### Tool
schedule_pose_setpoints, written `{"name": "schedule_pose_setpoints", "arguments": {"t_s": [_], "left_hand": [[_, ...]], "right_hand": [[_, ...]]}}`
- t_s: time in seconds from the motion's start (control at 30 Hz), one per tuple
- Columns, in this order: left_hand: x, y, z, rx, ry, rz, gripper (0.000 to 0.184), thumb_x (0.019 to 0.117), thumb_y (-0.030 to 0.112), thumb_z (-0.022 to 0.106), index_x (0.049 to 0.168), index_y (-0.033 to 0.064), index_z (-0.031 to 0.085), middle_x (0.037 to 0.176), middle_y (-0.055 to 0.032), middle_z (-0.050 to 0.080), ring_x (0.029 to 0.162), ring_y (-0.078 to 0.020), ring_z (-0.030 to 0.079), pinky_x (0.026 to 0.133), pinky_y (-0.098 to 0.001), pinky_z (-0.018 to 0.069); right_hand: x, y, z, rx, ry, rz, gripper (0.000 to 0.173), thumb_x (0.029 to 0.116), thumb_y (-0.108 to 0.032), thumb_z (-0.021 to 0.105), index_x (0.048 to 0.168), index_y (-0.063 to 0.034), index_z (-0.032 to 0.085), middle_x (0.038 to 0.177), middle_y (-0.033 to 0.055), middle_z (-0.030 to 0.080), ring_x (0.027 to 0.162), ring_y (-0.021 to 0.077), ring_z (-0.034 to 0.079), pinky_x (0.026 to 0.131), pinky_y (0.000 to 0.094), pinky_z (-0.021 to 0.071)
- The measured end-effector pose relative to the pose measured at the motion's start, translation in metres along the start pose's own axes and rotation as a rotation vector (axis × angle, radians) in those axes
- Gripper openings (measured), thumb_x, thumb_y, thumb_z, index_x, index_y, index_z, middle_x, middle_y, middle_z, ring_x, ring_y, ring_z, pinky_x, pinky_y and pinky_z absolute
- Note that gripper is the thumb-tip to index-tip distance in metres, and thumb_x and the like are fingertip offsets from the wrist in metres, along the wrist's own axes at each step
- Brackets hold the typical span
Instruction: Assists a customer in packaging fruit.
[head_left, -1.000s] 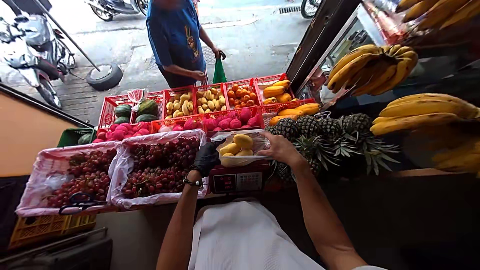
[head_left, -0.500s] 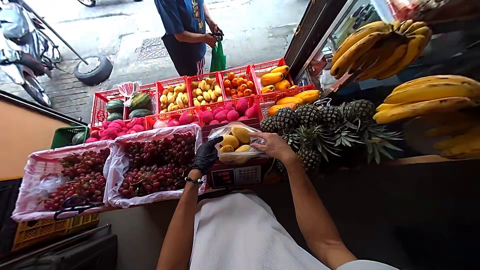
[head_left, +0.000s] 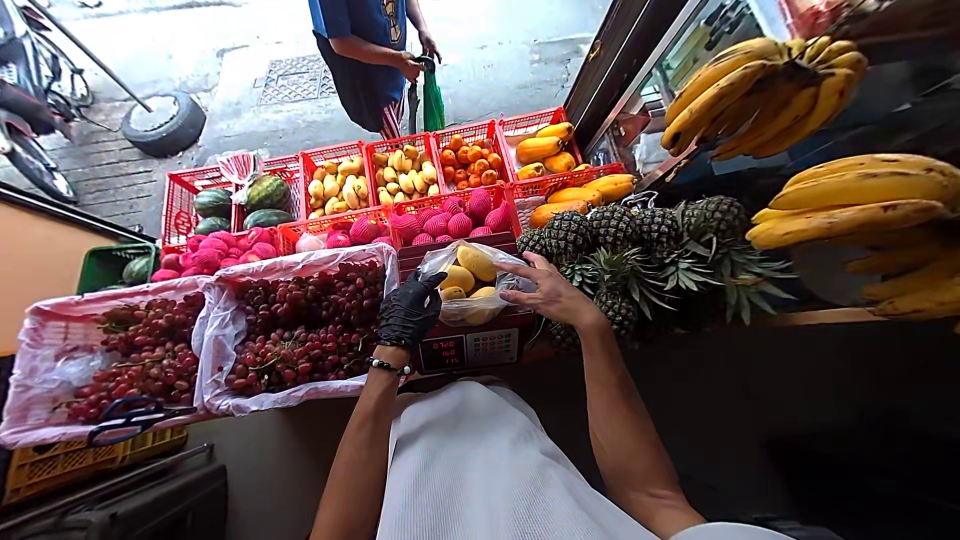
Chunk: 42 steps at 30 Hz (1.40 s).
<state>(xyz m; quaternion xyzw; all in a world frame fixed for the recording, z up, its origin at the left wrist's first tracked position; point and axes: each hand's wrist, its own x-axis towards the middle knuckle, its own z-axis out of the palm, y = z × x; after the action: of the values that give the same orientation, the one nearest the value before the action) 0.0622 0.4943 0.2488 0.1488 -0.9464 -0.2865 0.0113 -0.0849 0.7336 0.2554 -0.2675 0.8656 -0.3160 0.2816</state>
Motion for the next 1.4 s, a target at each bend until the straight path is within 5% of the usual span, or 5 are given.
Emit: {"name": "schedule_pose_setpoints", "arguments": {"t_s": [0.37, 0.67, 0.93, 1.1, 1.4], "left_hand": [[-0.029, -0.013, -0.029, -0.417, 0.362, 0.147, 0.035, 0.1022, 0.022, 0.058, 0.135, 0.0154, 0.067, 0.152, -0.0088, 0.052, 0.143, -0.0241, 0.046, 0.119, -0.0456, 0.0389], [-0.081, -0.082, 0.015, -0.774, 0.484, -0.234, 0.037, 0.1079, 0.025, 0.044, 0.122, -0.0007, 0.067, 0.115, -0.0095, 0.072, 0.107, -0.013, 0.068, 0.099, -0.0358, 0.0547], [-0.132, -0.109, 0.056, -0.248, 0.491, -0.472, 0.037, 0.1066, 0.021, 0.046, 0.115, -0.0044, 0.071, 0.105, -0.0226, 0.073, 0.096, -0.0323, 0.071, 0.093, -0.0522, 0.0544], [-0.143, -0.13, 0.042, -0.198, 0.477, -0.415, 0.047, 0.1094, 0.02, 0.037, 0.154, 0.0059, 0.044, 0.079, -0.0131, 0.07, 0.061, -0.022, 0.066, 0.064, -0.0439, 0.0576], [-0.167, -0.202, -0.027, 0.082, 0.373, -0.199, 0.045, 0.1018, 0.009, 0.041, 0.144, 0.0007, 0.056, 0.102, -0.0208, 0.074, 0.096, -0.0416, 0.071, 0.096, -0.0582, 0.0511]], "right_hand": [[-0.004, -0.004, 0.002, 0.166, 0.281, -0.11, 0.09, 0.0892, -0.052, 0.073, 0.163, -0.0234, 0.03, 0.162, 0.0133, 0.036, 0.144, 0.0374, 0.04, 0.111, 0.0662, 0.038], [-0.012, 0.018, 0.011, 0.43, 0.434, -0.081, 0.072, 0.0975, -0.054, 0.057, 0.155, -0.0135, 0.041, 0.156, 0.0133, 0.045, 0.143, 0.0263, 0.044, 0.109, 0.0493, 0.045], [-0.025, 0.035, 0.017, 0.563, 0.868, -0.032, 0.044, 0.1071, -0.024, 0.039, 0.132, 0.0088, 0.055, 0.124, 0.0203, 0.063, 0.113, 0.0203, 0.062, 0.095, 0.0341, 0.0528], [-0.037, 0.026, 0.022, 0.548, 0.826, 0.052, 0.044, 0.1072, -0.026, 0.037, 0.13, 0.0068, 0.057, 0.117, 0.0175, 0.065, 0.107, 0.0167, 0.063, 0.089, 0.0316, 0.0529], [-0.047, 0.014, 0.021, 0.39, 0.824, 0.085, 0.043, 0.107, -0.027, 0.044, 0.13, 0.0058, 0.058, 0.123, 0.0204, 0.064, 0.11, 0.0206, 0.064, 0.092, 0.0348, 0.0547]]}}
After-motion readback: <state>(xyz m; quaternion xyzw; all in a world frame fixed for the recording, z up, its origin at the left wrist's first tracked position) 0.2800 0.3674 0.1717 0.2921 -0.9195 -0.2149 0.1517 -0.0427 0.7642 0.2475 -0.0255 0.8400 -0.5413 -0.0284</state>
